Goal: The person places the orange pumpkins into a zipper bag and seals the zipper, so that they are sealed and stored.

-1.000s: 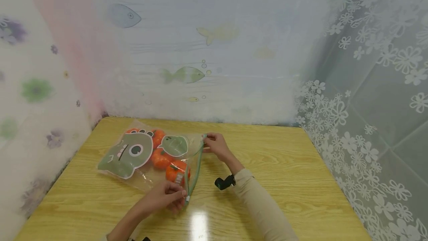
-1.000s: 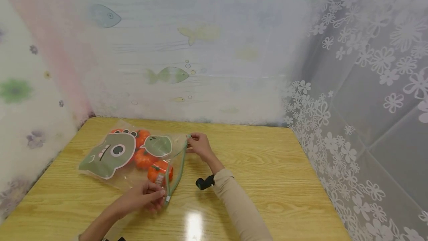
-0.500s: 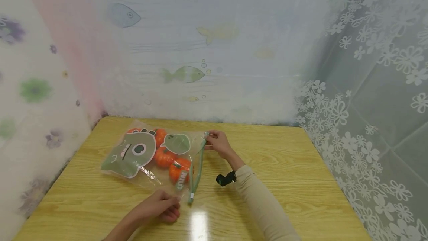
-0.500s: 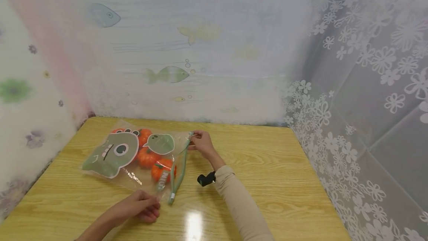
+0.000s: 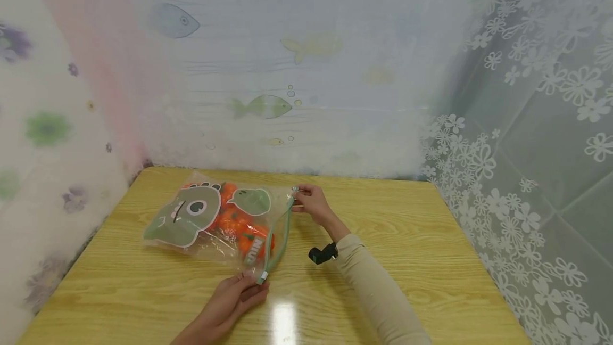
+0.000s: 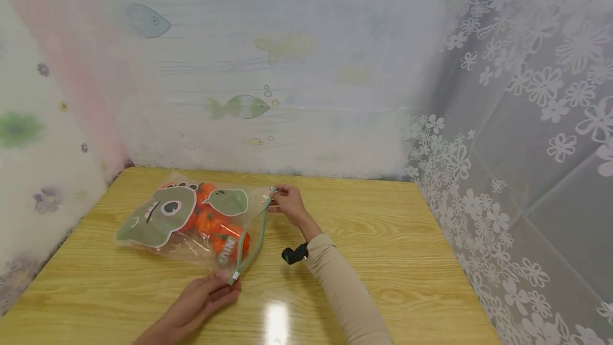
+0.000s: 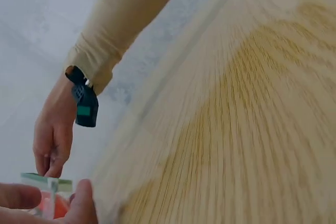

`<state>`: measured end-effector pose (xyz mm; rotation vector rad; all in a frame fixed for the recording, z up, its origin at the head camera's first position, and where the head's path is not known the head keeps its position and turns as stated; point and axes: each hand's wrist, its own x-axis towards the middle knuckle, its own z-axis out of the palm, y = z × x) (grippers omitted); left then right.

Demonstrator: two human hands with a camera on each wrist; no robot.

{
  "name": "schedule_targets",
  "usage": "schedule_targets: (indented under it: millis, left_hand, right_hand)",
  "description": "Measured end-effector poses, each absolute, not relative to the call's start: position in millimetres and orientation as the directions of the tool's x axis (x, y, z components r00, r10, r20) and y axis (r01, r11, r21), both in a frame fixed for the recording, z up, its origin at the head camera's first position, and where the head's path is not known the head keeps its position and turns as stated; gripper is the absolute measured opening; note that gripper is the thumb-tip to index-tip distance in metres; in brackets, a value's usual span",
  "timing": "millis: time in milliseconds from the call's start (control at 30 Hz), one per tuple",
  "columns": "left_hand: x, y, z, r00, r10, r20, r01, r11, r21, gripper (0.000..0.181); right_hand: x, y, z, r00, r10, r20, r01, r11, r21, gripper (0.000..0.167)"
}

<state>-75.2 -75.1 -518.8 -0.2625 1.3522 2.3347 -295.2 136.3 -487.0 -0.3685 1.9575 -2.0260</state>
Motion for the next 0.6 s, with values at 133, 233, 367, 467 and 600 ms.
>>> schedule_targets:
  millis: [133,233,367,467,600]
  left_hand:
    - [-76,-66,-522,-0.91,0.186,-0.371,-0.412,-0.52,0.749,0.047]
    - [-77,-59,-524,-0.915,0.127,-0.383,-0.389,-0.533,0.751,0.047]
    - [-82,-52,-525,-0.916,0.057,-0.397,-0.363,-0.542,0.758,0.049]
    - [-85,-49,-528,-0.921,0.031,-0.389,-0.341,-0.545,0.766,0.055]
    - [-88,-46,-529,-0.932,0.02,-0.362,-0.315,-0.541,0.78,0.06]
  right_hand:
    - [-297,135,-488,-0.931,-0.361,-0.062,0.063,0.01,-0.998,0.029]
    - [-297,135,-488,-0.935,-0.348,-0.074,0.074,0.013,-0.997,0.031]
    - [-297,138,-489,-0.945,-0.316,-0.084,0.084,0.013,-0.996,0.033]
    - [-298,140,-489,-0.952,-0.296,-0.082,0.082,0.012,-0.997,0.035]
    - [-300,143,-489,-0.952,-0.298,-0.07,0.071,0.008,-0.997,0.035]
